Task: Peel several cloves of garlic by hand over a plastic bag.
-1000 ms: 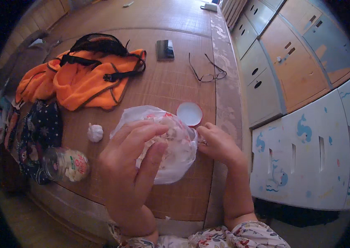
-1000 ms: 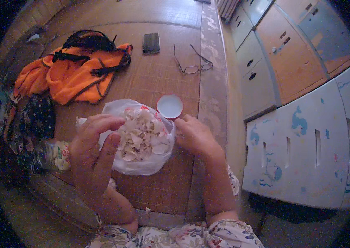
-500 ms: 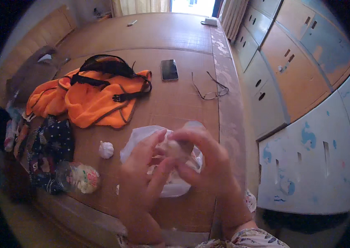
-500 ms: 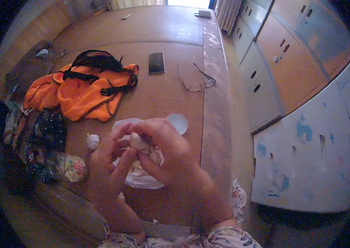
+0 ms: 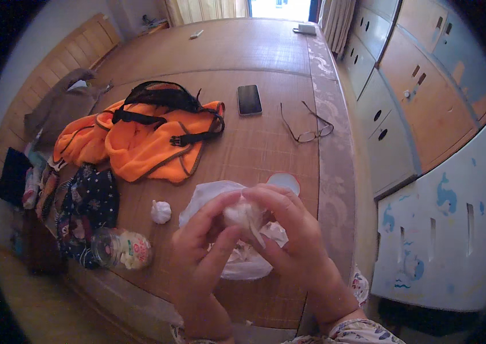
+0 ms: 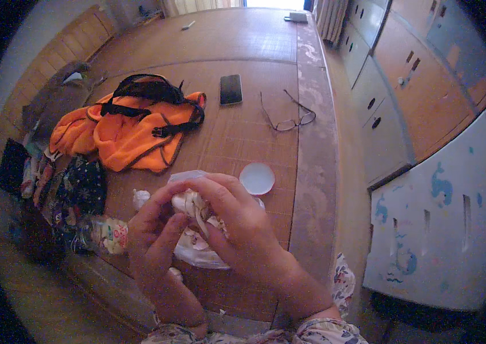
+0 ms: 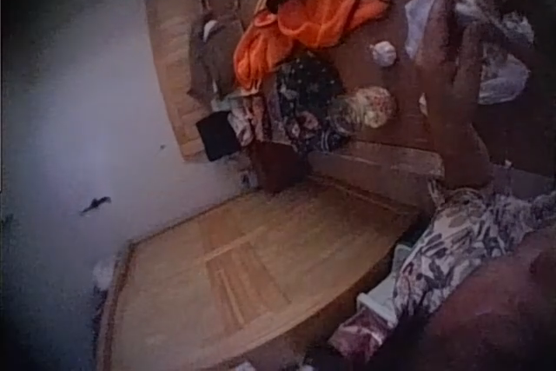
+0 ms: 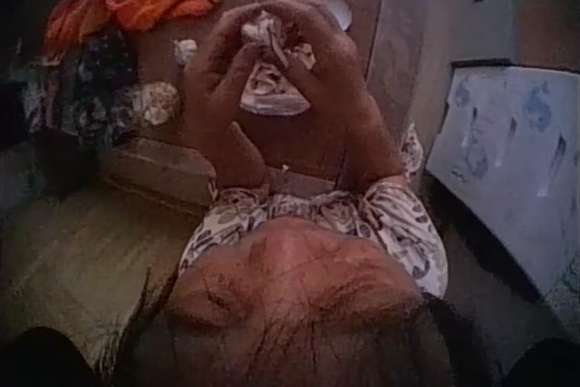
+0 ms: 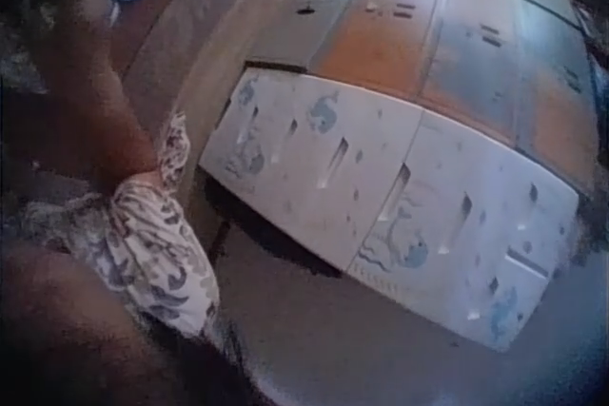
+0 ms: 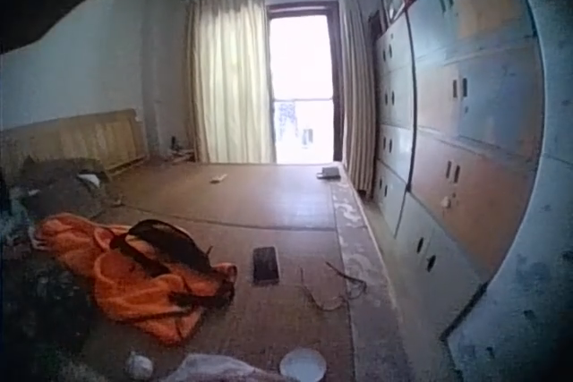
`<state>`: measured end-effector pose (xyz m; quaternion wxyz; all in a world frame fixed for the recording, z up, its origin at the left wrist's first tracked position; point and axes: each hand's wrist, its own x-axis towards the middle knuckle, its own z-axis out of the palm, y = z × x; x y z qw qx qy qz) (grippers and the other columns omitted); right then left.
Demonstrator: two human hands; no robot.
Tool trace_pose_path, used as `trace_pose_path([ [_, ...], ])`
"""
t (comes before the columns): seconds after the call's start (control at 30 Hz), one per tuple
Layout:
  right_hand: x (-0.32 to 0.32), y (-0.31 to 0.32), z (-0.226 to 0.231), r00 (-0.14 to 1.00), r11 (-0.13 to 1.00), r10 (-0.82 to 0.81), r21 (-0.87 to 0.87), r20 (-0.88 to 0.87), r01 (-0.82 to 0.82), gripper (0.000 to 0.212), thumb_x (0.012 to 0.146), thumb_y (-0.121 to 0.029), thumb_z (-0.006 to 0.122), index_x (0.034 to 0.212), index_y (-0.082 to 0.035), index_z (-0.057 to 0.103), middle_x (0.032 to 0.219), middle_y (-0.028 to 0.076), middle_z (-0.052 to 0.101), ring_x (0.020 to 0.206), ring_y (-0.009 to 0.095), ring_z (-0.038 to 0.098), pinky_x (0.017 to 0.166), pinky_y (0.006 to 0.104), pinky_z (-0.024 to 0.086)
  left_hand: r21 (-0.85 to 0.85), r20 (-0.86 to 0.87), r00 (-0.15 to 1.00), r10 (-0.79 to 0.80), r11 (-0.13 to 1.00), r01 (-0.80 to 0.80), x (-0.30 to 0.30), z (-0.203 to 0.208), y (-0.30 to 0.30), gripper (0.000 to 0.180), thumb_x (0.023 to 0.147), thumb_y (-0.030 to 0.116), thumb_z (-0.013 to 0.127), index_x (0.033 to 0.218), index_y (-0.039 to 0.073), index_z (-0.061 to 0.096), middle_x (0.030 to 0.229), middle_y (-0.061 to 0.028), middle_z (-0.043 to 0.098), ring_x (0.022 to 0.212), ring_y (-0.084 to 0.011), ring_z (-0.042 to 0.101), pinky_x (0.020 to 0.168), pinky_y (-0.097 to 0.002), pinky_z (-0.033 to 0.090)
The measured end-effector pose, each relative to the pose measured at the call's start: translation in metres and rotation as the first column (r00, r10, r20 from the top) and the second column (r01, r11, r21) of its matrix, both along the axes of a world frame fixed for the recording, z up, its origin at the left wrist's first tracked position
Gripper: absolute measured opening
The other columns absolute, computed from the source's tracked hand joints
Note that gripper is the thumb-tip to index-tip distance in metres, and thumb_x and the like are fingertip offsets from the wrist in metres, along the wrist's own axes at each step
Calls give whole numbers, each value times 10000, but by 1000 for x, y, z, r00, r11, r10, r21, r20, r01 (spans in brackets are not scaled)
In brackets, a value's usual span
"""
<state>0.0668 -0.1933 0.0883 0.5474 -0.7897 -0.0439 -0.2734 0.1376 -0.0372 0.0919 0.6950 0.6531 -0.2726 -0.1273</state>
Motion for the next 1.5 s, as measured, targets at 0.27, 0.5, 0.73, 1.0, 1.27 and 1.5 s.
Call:
trace_pose_path([
  [0.27,2,-1,0,1000,997,16,-71,18,-15,499,805,44,638,1290,19,525,1242,227,539,1136,401,574,933,412,492,139,245,968,48,987,-84,11,-4,1,301,873,73,705,1158,-14,662,1087,-115,687,918,-171,669,799,-284,528],
  [0.5,0,-3,-1,999,999,41,-20,-24,-42,501,829,28,659,1313,25,529,1281,189,545,1147,307,574,926,355,488,209,423,906,13,971,-111,12,1,3,226,839,27,712,1062,-4,690,1020,-145,704,898,-227,691,770,-314,547],
  [0.73,-2,-4,-3,990,971,100,229,-103,-74,526,812,60,618,1323,40,492,1286,223,541,1210,373,546,1008,408,451,280,514,858,26,940,-196,5,6,-2,191,839,43,713,1027,12,700,973,-151,710,861,-279,709,736,-347,559],
  [1.0,2,-11,-3,999,989,28,-147,34,-23,531,788,72,624,1306,38,515,1282,241,544,1180,400,561,989,416,467,358,656,754,-30,892,-277,5,-3,-4,275,817,31,707,1091,26,704,973,-161,704,864,-301,706,734,-381,572],
  [1.27,2,-11,-4,999,981,23,-192,40,-15,545,777,80,624,1310,28,528,1275,248,553,1159,413,572,967,422,487,403,709,693,-131,882,-245,7,-4,-5,254,874,24,641,1119,-40,667,1016,-201,692,874,-339,699,736,-396,568],
  [1.5,2,-11,-7,1000,988,-18,-155,2,18,528,770,77,626,1290,49,535,1255,253,556,1150,413,577,957,420,492,380,735,669,-115,886,-265,7,-7,-11,332,799,12,667,1128,-28,665,967,-177,682,847,-331,681,734,-409,559],
])
